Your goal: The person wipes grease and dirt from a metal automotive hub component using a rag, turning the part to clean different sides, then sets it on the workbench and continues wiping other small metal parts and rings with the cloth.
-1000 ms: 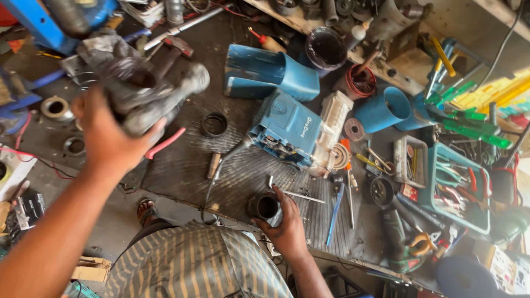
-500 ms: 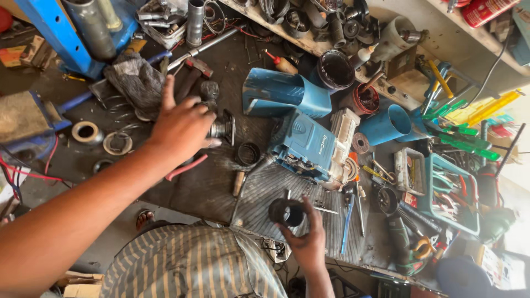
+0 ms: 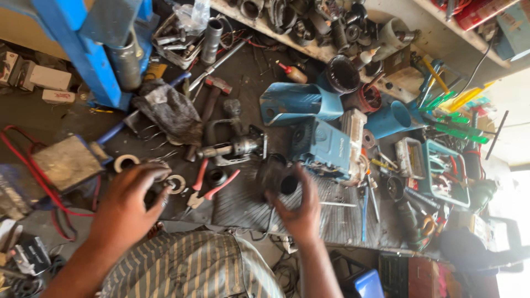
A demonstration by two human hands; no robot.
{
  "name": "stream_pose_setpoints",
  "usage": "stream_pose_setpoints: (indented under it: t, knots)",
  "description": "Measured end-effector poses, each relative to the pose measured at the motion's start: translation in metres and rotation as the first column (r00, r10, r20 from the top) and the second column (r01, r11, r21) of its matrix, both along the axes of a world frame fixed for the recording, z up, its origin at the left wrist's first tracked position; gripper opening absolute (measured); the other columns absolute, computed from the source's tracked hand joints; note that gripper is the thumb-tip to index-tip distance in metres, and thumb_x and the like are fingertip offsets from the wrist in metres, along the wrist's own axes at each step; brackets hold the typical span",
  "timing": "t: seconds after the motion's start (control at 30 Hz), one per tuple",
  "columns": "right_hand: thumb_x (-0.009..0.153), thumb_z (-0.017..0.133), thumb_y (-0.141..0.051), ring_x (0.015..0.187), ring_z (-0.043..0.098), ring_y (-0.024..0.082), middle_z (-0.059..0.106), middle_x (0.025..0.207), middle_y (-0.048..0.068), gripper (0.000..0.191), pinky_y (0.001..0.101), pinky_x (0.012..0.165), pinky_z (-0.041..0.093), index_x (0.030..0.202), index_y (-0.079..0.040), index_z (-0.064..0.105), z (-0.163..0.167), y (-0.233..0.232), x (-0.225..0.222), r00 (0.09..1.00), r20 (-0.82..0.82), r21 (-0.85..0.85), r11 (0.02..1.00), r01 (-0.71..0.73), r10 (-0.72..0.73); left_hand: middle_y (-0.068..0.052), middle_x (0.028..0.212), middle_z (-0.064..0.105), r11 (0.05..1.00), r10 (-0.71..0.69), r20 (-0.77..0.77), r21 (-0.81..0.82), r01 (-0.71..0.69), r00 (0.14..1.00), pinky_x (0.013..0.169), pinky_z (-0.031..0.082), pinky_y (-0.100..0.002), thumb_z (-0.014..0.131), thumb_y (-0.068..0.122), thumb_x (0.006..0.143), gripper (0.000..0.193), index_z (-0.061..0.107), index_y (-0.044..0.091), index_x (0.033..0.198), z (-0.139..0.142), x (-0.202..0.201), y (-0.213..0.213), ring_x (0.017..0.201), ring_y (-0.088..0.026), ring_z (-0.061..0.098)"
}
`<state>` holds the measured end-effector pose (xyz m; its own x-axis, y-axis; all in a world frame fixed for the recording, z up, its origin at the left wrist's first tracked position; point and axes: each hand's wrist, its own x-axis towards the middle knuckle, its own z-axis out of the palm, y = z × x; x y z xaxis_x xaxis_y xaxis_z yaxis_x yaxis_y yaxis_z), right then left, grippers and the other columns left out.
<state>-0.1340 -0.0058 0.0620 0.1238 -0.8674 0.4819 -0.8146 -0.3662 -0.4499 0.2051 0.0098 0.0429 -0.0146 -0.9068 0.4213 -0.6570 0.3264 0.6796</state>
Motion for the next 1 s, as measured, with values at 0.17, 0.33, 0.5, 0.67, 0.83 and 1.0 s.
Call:
stream_pose_setpoints:
  t: [0.17, 0.33, 0.5, 0.67, 0.83, 1.0]
  knots:
    - [0.084, 0.087, -0.016, 0.121, 0.061, 0.041, 0.057, 0.134, 0.020, 0.079, 0.0473, 0.102, 0.053, 0.151, -0.006, 0.046, 0.024, -0.093, 0.045, 0.997, -0.077, -0.111, 0.993, -0.031, 0.023, -0.012, 0.114, 0.069, 0.996, -0.062, -0.023, 0.065, 0.063, 0.998, 0.091, 0.052, -0.042, 0.077, 0.013, 0.081, 0.035, 0.068, 0.008, 0.114, -0.013, 0.024, 0.013, 0.106, -0.033, 0.065]
    - [0.084, 0.088, -0.025, 0.123, 0.060, 0.040, 0.058, 0.139, 0.017, 0.082, 0.0488, 0.105, 0.046, 0.153, -0.015, 0.045, 0.029, -0.191, 0.086, 0.973, -0.229, -0.030, 0.999, 0.022, -0.028, -0.009, 0.120, 0.066, 0.987, -0.106, 0.061, 0.129, 0.098, 0.992, 0.097, 0.049, -0.045, 0.076, 0.018, 0.080, 0.037, 0.068, 0.010, 0.115, -0.019, 0.041, 0.011, 0.115, -0.032, 0.061]
    - [0.074, 0.092, -0.030, 0.126, 0.055, 0.041, 0.054, 0.139, 0.021, 0.086, 0.0500, 0.101, 0.043, 0.145, -0.015, 0.045, 0.025, -0.243, 0.120, 0.945, -0.316, 0.032, 0.995, 0.094, -0.079, -0.010, 0.126, 0.063, 0.987, -0.123, 0.150, 0.125, 0.104, 0.981, 0.098, 0.046, -0.048, 0.075, 0.018, 0.080, 0.037, 0.067, 0.008, 0.115, -0.007, 0.048, -0.015, 0.116, -0.034, 0.059]
    - [0.076, 0.088, -0.028, 0.130, 0.056, 0.033, 0.059, 0.137, 0.012, 0.086, 0.0520, 0.114, 0.034, 0.149, -0.018, 0.043, 0.031, -0.249, 0.134, 0.904, -0.424, 0.241, 0.956, 0.169, -0.053, -0.015, 0.136, 0.061, 0.997, -0.076, 0.194, 0.008, 0.076, 0.978, 0.104, 0.046, -0.048, 0.071, 0.012, 0.088, 0.033, 0.065, 0.005, 0.120, 0.011, 0.037, -0.060, 0.122, -0.036, 0.057]
    - [0.078, 0.088, -0.030, 0.137, 0.051, 0.031, 0.058, 0.137, 0.012, 0.082, 0.0594, 0.122, 0.019, 0.146, -0.019, 0.045, 0.040, -0.250, 0.135, 0.822, -0.568, 0.253, 0.942, 0.219, -0.038, -0.015, 0.140, 0.061, 0.997, 0.064, 0.481, -0.060, -0.040, 0.875, 0.107, 0.044, -0.054, 0.064, 0.013, 0.089, 0.031, 0.069, 0.009, 0.119, 0.016, 0.020, -0.120, 0.127, -0.037, 0.057]
    - [0.084, 0.088, -0.027, 0.143, 0.047, 0.040, 0.053, 0.150, 0.020, 0.083, 0.0529, 0.119, 0.031, 0.152, -0.011, 0.043, 0.037, -0.211, 0.112, 0.982, -0.191, -0.073, 0.997, -0.007, -0.007, -0.015, 0.133, 0.064, 0.991, 0.136, 0.530, -0.063, -0.121, 0.837, 0.091, 0.043, -0.057, 0.061, 0.016, 0.085, 0.033, 0.076, 0.017, 0.114, 0.014, 0.011, -0.157, 0.118, -0.040, 0.058]
